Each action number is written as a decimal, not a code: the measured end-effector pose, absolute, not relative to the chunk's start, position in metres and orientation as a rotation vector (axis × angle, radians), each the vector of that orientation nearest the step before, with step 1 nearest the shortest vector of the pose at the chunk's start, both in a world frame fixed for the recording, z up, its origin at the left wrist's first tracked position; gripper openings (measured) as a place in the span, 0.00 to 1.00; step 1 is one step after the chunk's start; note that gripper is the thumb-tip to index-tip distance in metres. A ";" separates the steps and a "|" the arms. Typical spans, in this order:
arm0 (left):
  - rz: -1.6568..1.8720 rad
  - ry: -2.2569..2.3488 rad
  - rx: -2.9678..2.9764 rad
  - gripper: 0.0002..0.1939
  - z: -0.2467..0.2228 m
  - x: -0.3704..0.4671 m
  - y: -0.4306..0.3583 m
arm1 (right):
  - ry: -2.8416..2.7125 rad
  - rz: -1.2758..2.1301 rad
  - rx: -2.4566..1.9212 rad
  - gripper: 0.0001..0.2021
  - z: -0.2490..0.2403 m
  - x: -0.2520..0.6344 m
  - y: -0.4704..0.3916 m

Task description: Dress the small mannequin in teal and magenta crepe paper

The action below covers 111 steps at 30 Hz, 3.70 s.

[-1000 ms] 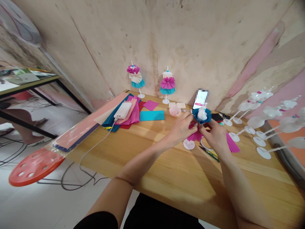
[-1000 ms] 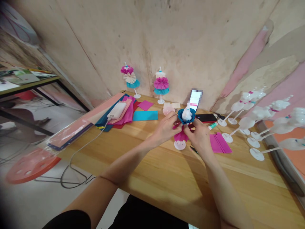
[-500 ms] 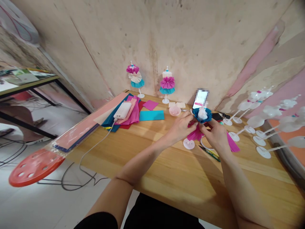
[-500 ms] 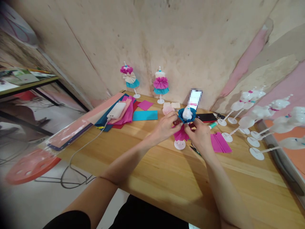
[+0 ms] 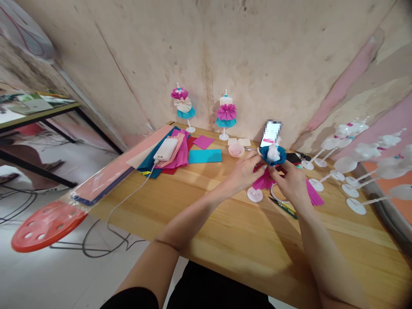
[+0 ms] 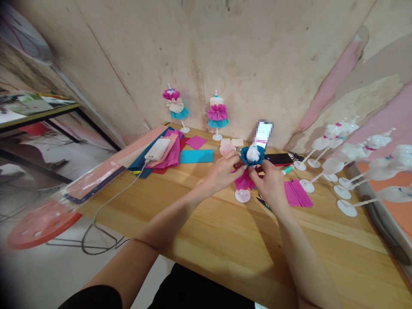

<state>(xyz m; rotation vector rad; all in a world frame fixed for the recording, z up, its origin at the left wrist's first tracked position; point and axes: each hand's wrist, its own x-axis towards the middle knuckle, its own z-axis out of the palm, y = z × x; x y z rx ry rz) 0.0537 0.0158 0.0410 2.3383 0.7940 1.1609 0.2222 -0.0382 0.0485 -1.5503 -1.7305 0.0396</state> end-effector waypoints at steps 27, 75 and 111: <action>1.206 0.759 2.295 0.06 0.042 0.055 0.016 | -1.759 0.038 -1.548 0.09 0.048 0.222 -0.039; 1.374 0.756 2.536 0.03 0.032 0.060 0.014 | -1.782 0.093 -1.639 0.11 0.055 0.228 -0.044; 1.211 0.660 2.119 0.04 0.036 0.055 0.026 | -1.668 0.029 -1.640 0.13 0.055 0.214 -0.045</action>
